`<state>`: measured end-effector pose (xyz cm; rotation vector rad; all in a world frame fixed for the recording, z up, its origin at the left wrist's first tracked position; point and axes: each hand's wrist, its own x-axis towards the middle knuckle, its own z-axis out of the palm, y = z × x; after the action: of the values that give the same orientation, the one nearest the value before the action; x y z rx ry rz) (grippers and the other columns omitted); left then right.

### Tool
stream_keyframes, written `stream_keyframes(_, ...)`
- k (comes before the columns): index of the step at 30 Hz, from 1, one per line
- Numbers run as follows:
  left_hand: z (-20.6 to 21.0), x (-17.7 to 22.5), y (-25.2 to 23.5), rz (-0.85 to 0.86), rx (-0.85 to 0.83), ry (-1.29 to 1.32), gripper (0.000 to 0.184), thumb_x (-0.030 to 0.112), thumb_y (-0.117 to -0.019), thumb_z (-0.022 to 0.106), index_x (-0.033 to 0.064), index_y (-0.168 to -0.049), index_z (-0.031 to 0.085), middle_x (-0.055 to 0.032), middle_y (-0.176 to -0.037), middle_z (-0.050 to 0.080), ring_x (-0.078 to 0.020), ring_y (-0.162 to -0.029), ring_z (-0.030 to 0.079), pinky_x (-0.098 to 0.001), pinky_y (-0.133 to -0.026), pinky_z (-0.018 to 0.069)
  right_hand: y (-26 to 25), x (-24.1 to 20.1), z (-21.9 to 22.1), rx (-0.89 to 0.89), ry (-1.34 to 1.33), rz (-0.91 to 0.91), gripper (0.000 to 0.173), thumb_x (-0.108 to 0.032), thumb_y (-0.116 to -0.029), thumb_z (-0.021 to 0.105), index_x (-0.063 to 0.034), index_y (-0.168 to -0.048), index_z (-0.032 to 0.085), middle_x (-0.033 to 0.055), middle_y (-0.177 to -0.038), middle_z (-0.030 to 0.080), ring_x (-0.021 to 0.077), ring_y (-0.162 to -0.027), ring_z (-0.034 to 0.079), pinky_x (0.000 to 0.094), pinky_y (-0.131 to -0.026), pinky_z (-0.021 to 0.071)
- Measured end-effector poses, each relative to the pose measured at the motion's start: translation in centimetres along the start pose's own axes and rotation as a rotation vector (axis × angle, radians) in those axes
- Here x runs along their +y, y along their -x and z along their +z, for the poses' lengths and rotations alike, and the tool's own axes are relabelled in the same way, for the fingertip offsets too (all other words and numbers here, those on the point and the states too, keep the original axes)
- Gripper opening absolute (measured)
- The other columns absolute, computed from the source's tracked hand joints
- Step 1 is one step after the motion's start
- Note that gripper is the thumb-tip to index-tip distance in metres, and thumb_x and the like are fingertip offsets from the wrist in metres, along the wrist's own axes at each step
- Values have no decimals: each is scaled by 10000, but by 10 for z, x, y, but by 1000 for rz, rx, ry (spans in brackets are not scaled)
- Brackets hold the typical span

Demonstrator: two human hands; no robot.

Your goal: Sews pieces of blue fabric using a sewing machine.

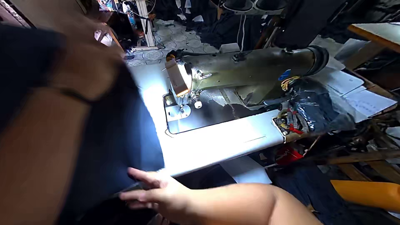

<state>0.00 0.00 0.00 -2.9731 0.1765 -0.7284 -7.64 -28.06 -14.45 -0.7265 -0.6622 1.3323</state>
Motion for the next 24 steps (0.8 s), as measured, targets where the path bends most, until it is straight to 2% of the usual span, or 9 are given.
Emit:
stream_keyframes(3, 124, 48, -12, -158, -221, 138, 263, 196, -1041, 545, 78, -1198, 721, -198, -1423, 569, -459, -1350, 498, -689, -937, 496, 37, 12, -30, 14, -97, 139, 800, -116, -980, 543, -32, -1642, 102, 175, -1676, 248, 265, -1421, 491, 447, -1120, 479)
stream_keyframes(6, 174, 76, 0, -322, -281, 326, 361, 194, -1070, 487, 15, -1358, 613, -193, -1594, 410, -405, -1508, 335, -632, -1137, 370, 57, 10, -48, 20, -84, 207, 815, -129, -1006, 542, -51, -1647, 45, 152, -1687, 230, 230, -1415, 506, 392, -1122, 487)
stream_keyframes(9, 154, 78, 24, -386, -245, 385, 595, 296, -1060, 547, 48, -1573, 376, -179, -1711, 169, -380, -1582, 152, -552, -1246, 236, 59, 9, -55, -23, -90, 243, 820, -135, -1009, 533, -56, -1646, 24, 143, -1680, 250, 209, -1391, 531, 374, -1128, 483)
stream_keyframes(12, 107, 113, 87, -368, -148, 387, 575, 319, -1060, 484, 76, -1575, 406, -120, -1692, 271, -288, -1562, 262, -504, -1252, 278, 54, 10, -59, -53, -82, 235, 851, -148, -1003, 562, -60, -1648, 14, 147, -1689, 224, 207, -1394, 530, 376, -1129, 483)
stream_keyframes(15, 85, 160, 162, -391, -281, 356, 553, 493, -1062, 330, 304, -1563, 462, -62, -1678, 329, -352, -1566, 242, -785, -1163, 159, 51, 6, -62, -116, 73, 260, 858, -162, -985, 566, -43, -1647, 32, 168, -1675, 253, 193, -1393, 529, 359, -1130, 482)
stream_keyframes(18, 87, 175, 193, -370, -359, 214, 556, 578, -1053, 234, 433, -1535, 469, -38, -1649, 393, -413, -1538, 288, -853, -1093, 117, 50, -21, -75, -338, 655, 242, 554, -148, -1032, 578, 76, -1514, 422, 216, -1428, 587, 211, -1252, 635, 369, -1076, 503)
stream_keyframes(20, 91, 165, 188, -355, -381, 198, 547, 579, -1055, 242, 439, -1533, 469, -31, -1659, 374, -417, -1546, 264, -851, -1093, 118, 50, -53, -91, -383, 989, 177, 302, -170, -1032, 557, -12, -1229, 722, 114, -1102, 753, 181, -1015, 719, 391, -923, 570)
stream_keyframes(22, 97, 142, 170, -337, -414, 212, 540, 564, -1055, 279, 421, -1542, 463, -22, -1676, 339, -398, -1563, 222, -839, -1106, 99, 45, -90, -110, -193, 1226, 173, 300, -186, -1054, 480, -38, -1084, 739, 66, -920, 721, 112, -828, 673, 320, -777, 564)
stream_keyframes(24, 106, 110, 139, -334, -477, 221, 543, 540, -1053, 320, 411, -1573, 410, -17, -1699, 283, -389, -1577, 173, -833, -1114, 70, 26, -120, -139, 122, 1494, 56, 266, -181, -1041, 525, -56, -1022, 759, 71, -934, 708, 153, -887, 670, 362, -818, 544)
